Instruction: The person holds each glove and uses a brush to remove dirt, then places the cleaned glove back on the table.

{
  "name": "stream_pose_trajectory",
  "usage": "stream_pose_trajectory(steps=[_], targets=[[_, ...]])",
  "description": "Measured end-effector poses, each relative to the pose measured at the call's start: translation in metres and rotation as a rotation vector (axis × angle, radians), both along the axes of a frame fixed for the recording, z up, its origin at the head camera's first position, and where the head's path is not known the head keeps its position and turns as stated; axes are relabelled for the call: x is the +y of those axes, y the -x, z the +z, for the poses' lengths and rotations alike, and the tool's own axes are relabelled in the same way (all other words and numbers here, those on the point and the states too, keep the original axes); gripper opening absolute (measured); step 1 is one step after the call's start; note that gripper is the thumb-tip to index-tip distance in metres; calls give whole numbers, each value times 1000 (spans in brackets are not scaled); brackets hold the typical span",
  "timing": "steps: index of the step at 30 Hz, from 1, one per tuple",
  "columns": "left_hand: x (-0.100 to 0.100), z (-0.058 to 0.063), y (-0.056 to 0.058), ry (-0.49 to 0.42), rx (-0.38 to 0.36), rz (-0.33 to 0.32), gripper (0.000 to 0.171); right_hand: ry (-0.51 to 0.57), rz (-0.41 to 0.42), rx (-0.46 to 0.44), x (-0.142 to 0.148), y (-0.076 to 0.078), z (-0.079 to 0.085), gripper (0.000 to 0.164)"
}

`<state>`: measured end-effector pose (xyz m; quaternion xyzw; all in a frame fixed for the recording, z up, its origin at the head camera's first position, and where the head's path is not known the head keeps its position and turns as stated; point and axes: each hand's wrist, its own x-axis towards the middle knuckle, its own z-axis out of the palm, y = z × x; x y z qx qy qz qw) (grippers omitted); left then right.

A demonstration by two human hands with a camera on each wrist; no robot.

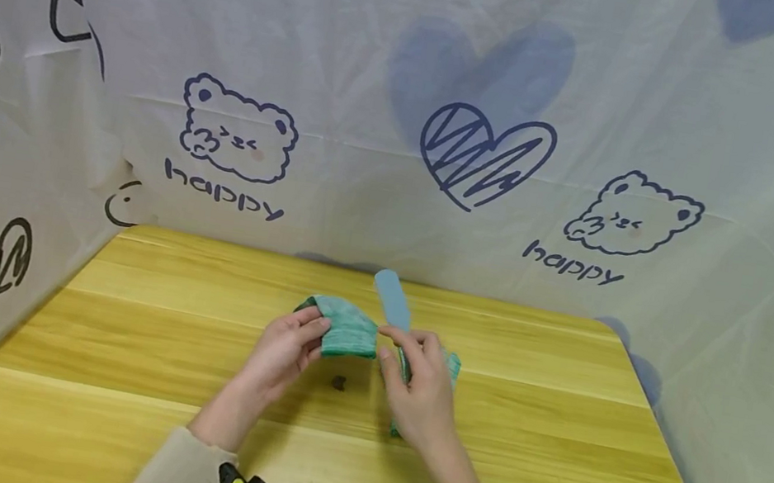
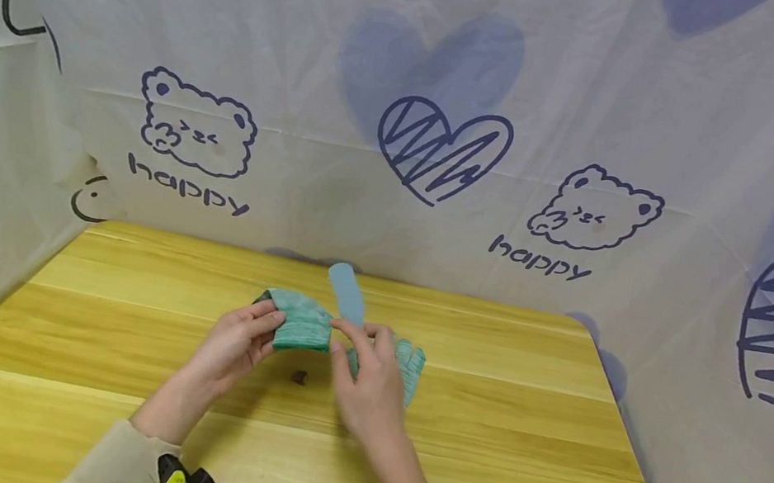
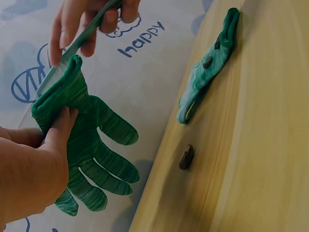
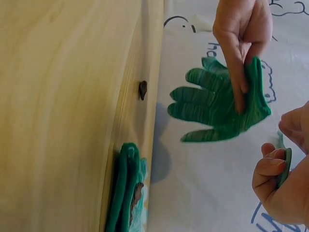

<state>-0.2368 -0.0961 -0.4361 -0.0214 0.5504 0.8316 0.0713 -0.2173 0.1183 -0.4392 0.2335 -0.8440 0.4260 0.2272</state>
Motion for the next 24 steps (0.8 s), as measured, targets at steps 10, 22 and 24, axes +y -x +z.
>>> stream_pose_trajectory(steps=[10, 22, 24], targets=[[15, -3, -6, 24, -34, -4, 58, -91, -3, 84, -12, -7, 0, 20], [23, -7, -10, 4, -13, -50, 57, -144, -45, 53, -20, -11, -9, 22], [24, -8, -10, 0, -21, -52, 57, -150, -45, 63, -21, -11, -11, 23]])
